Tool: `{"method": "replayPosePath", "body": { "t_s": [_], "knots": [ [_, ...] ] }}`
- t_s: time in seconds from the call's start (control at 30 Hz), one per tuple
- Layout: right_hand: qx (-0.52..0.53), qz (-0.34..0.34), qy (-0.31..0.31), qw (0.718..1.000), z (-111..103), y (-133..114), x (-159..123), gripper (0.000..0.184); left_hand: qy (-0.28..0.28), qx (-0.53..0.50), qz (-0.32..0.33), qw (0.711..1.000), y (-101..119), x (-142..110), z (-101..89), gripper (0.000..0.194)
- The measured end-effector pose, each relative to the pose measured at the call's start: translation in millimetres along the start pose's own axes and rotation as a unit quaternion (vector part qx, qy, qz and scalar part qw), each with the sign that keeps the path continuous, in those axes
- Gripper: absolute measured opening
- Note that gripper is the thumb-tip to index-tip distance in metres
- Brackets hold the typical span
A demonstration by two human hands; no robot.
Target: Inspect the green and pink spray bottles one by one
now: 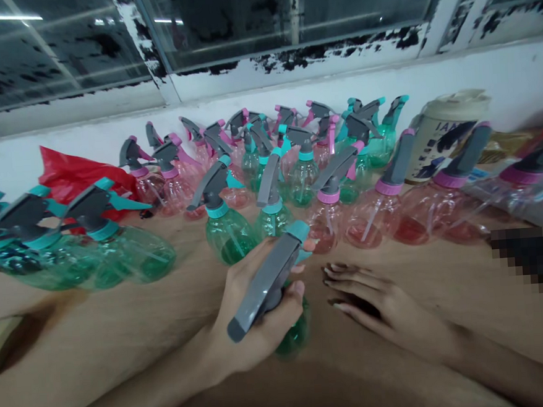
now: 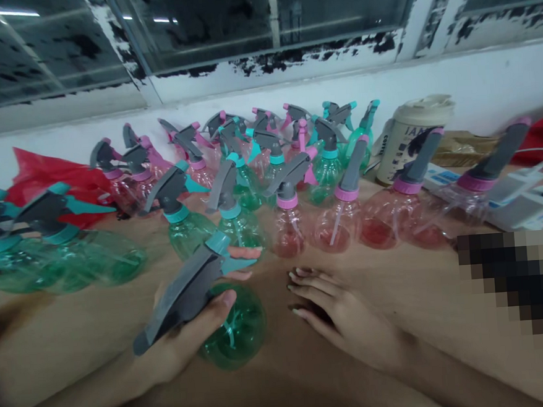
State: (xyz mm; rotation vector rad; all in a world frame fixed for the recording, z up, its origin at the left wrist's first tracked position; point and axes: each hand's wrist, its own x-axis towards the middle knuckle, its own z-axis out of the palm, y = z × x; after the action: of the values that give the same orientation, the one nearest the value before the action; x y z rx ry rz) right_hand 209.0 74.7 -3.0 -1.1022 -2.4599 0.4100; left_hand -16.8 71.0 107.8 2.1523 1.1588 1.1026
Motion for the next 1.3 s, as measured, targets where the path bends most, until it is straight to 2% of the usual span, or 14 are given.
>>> {"method": "replayPosePath", "body": {
  "t_s": [0.27,0.53,0.63,0.83,0.9,1.0,1.17,1.3],
  "knots": [
    [0.013,0.0,0.018,1.0,0.2,-0.7,-0.2,0.035,-0.068,-0.02,-0.002,0.997,2.5,1.4,-8.8,0.018],
    [0.031,-0.014,0.016,0.999,0.9,2.8,0.6,0.03,-0.056,-0.021,-0.031,0.998,6.1,0.1,-6.5,0.008],
    [0.023,-0.013,0.007,1.0,0.5,2.9,0.7,0.03,-0.063,-0.011,-0.023,0.998,7.0,2.5,-7.3,0.008],
    [0.024,-0.02,0.016,0.999,0.5,2.5,0.7,0.031,-0.034,0.028,-0.028,0.999,2.9,3.3,-6.5,0.008],
    [0.028,-0.019,0.019,0.999,0.7,2.6,0.8,0.031,-0.036,0.034,-0.027,0.998,2.0,1.6,-5.2,0.003],
    [0.028,-0.021,0.021,0.999,0.9,2.7,0.9,0.03,-0.036,0.027,-0.031,0.998,2.0,-0.9,-3.2,0.014],
    [0.033,-0.021,0.032,0.999,0.0,0.8,1.2,0.03,-0.016,0.011,-0.036,0.999,1.4,-1.4,-0.7,0.007],
    [0.036,-0.018,0.037,0.999,-0.8,-0.7,1.3,0.03,-0.021,-0.017,-0.049,0.998,0.8,0.2,-1.1,0.013]
  ]
}}
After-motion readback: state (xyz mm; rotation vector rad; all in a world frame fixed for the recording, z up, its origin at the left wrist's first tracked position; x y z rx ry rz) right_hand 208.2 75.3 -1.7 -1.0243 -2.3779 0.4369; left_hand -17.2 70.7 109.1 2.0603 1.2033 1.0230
